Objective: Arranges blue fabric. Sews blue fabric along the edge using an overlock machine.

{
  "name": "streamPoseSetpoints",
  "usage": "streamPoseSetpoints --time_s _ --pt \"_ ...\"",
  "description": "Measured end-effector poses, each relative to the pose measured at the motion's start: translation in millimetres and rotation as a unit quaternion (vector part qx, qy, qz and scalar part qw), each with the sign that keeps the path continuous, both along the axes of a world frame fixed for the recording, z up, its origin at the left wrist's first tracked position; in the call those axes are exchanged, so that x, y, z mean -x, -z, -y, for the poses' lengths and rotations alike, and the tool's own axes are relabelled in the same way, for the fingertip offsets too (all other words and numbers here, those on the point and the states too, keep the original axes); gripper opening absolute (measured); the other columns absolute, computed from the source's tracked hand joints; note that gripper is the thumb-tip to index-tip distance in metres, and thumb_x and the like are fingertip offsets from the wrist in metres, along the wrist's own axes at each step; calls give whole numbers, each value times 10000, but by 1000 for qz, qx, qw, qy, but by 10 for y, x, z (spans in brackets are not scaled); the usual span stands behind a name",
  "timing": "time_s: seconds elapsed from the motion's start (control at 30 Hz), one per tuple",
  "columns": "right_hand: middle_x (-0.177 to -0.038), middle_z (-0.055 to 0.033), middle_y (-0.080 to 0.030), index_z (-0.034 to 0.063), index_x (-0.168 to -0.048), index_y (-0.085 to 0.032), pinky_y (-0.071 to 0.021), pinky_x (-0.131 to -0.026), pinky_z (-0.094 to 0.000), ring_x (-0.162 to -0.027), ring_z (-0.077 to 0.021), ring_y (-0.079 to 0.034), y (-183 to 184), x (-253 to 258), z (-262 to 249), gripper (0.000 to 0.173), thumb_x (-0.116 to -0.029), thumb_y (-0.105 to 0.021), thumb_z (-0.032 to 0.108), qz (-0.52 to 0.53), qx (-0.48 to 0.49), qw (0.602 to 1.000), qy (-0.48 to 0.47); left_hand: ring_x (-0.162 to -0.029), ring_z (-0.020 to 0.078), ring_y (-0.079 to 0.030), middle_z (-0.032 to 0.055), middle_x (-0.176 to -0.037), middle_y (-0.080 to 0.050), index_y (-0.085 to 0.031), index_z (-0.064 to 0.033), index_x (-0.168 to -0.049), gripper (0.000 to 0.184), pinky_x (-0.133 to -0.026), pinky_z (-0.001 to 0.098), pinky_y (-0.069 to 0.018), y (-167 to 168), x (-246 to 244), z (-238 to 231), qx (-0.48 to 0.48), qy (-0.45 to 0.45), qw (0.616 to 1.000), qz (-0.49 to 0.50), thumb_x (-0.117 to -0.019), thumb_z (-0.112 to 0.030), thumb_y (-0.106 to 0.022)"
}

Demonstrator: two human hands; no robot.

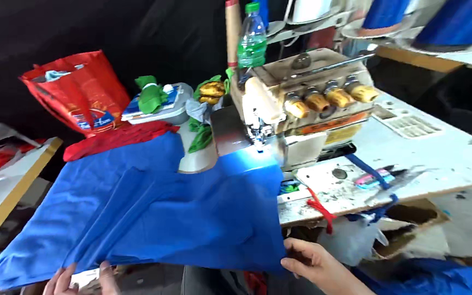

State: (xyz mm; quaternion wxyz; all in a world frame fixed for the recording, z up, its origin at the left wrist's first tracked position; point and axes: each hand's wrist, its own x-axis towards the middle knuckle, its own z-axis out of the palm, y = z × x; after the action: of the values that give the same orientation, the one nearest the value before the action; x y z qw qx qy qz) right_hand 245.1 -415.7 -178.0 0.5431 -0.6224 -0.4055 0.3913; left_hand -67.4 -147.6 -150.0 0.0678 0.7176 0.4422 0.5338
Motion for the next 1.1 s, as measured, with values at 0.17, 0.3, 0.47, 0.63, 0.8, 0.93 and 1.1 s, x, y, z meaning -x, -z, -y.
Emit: streamPoseSetpoints --time_s 0.17,0.3,0.47,0.63,0.8,0.93,1.1 --pt "-993 -128 -690 -31 -1170 -669 -553 -753 -286 -800 -123 -649 103 -218 219 243 -982 -632 119 55 77 995 -34 -1336 221 -433 262 -1348 -481 -612 50 -1149 314 -1127 316 -351 -278 -929 194 -74 195 976 -58 -977 -213 -619" --pt "-1005 -138 -683 -9 -1171 -676 -545 -729 -277 -806 -139 -642 18 -298 330 233 -979 -614 108 123 45 991 -15 -1261 201 -534 171 -1276 -599 -693 -15 -1164 273 -1072 344 -437 -440 -1535 265 -73 308 945 -81 -1004 -206 -582" --pt "-972 -54 -709 51 -1107 -703 -560 -712 -210 -804 -51 -661 -292 -359 145 224 -1012 -590 220 203 -73 974 75 -1160 276 -598 155 -1258 -642 -708 -6 -1193 293 -995 451 -480 -781 -2101 271 -64 351 923 -146 -1012 -196 -577" --pt "-955 -17 -701 85 -1098 -710 -542 -710 -179 -791 -26 -641 -462 -404 28 204 -1014 -589 226 200 -69 976 48 -1198 243 -573 130 -1285 -633 -720 -51 -1186 267 -1019 419 -452 -947 -2176 401 -99 370 912 -149 -1016 -196 -575" --pt "-1046 -206 -698 -30 -1204 -661 -563 -840 -445 -897 -285 -689 -316 -580 470 245 -1023 -600 123 159 109 977 -95 -1081 50 -628 36 -1096 -674 -695 -108 -1023 145 -944 203 -526 -693 -1791 835 -13 539 833 -128 -1040 -181 -571" --pt "-1061 -222 -691 -37 -1219 -664 -543 -881 -515 -928 -336 -680 -50 -942 1304 243 -1028 -593 94 139 334 930 64 -1001 113 -679 184 -1043 -708 -710 73 -1042 158 -930 226 -543 -315 -1516 1102 220 680 665 -218 -987 -37 -611" --pt "-1129 -275 -682 -73 -1171 -675 -492 -969 -629 -1075 -436 -661 600 -1085 2456 214 -1018 -584 46 157 419 843 299 -949 253 -700 272 -1101 -684 -657 142 -1168 273 -873 348 -574 193 -1400 1206 312 658 609 -315 -971 -37 -596"
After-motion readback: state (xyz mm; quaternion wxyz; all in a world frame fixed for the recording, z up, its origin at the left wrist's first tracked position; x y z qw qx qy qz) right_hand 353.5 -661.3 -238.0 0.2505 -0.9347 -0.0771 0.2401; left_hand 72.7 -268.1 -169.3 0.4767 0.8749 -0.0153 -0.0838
